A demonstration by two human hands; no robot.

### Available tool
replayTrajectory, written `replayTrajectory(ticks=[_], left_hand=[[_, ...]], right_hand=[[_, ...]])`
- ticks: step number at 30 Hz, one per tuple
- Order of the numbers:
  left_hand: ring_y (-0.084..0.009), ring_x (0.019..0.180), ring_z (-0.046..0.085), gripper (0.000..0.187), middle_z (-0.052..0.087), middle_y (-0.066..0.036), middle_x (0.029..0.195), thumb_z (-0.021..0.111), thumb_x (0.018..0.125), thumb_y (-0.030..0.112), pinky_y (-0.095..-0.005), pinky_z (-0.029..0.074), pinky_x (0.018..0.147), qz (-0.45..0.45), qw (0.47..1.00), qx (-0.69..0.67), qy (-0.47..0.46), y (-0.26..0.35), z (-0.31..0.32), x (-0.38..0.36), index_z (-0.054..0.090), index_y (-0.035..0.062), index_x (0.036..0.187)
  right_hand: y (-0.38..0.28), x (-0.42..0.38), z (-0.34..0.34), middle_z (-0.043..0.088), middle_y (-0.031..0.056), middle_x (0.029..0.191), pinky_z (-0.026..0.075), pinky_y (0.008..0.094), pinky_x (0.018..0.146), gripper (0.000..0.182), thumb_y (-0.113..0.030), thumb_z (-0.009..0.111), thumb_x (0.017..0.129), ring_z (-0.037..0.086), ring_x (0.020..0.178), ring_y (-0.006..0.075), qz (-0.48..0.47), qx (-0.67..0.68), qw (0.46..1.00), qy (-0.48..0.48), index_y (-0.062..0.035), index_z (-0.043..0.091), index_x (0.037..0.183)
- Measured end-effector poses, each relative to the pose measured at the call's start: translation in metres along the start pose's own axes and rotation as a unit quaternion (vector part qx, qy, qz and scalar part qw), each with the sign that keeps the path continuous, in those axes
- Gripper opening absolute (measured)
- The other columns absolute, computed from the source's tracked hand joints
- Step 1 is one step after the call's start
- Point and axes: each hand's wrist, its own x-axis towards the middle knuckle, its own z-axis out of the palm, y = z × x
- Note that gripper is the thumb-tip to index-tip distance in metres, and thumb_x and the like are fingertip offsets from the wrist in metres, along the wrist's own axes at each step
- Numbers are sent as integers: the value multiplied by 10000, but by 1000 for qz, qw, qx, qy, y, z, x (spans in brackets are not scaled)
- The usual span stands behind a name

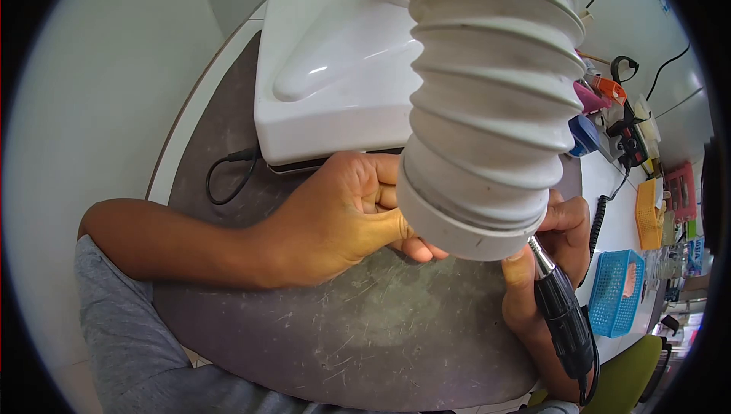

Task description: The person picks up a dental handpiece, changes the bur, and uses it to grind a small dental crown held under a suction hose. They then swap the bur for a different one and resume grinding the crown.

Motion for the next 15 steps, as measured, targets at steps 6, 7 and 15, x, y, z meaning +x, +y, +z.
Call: replayTrajectory(ticks=[6, 7, 15], left_hand=[[-163, 827, 650, 182, 649, -158, 918, 485, 876, -8, -248, 543, 748, -7, 1000, 2, -2, 1, -1, -1, 536, -73, 1038], [-165, 828, 651, 187, 649, -161, 921, 479, 879, -7, -249, 543, 748, -16, 1000, -3, -2, 1, 0, -1, 532, -75, 1045], [-141, 844, 639, 196, 639, -130, 941, 523, 905, 72, -238, 538, 750, -26, 999, -45, -7, -5, -1, -2, 543, -45, 1062]], right_hand=[[-1, 0, 0, 566, 150, 852, 490, 252, 692, 267, -92, 628, 832, 595, 764, 136, -5, -8, 1000, -7, -4, 414, 964], [-1, 0, -1, 566, 150, 852, 490, 252, 692, 267, -92, 628, 832, 595, 764, 136, -6, -8, 1000, -5, -4, 414, 964], [-4, 1, 1, 566, 137, 861, 465, 254, 716, 258, -104, 607, 855, 568, 759, 122, -12, -16, 1000, 21, -11, 408, 989]])
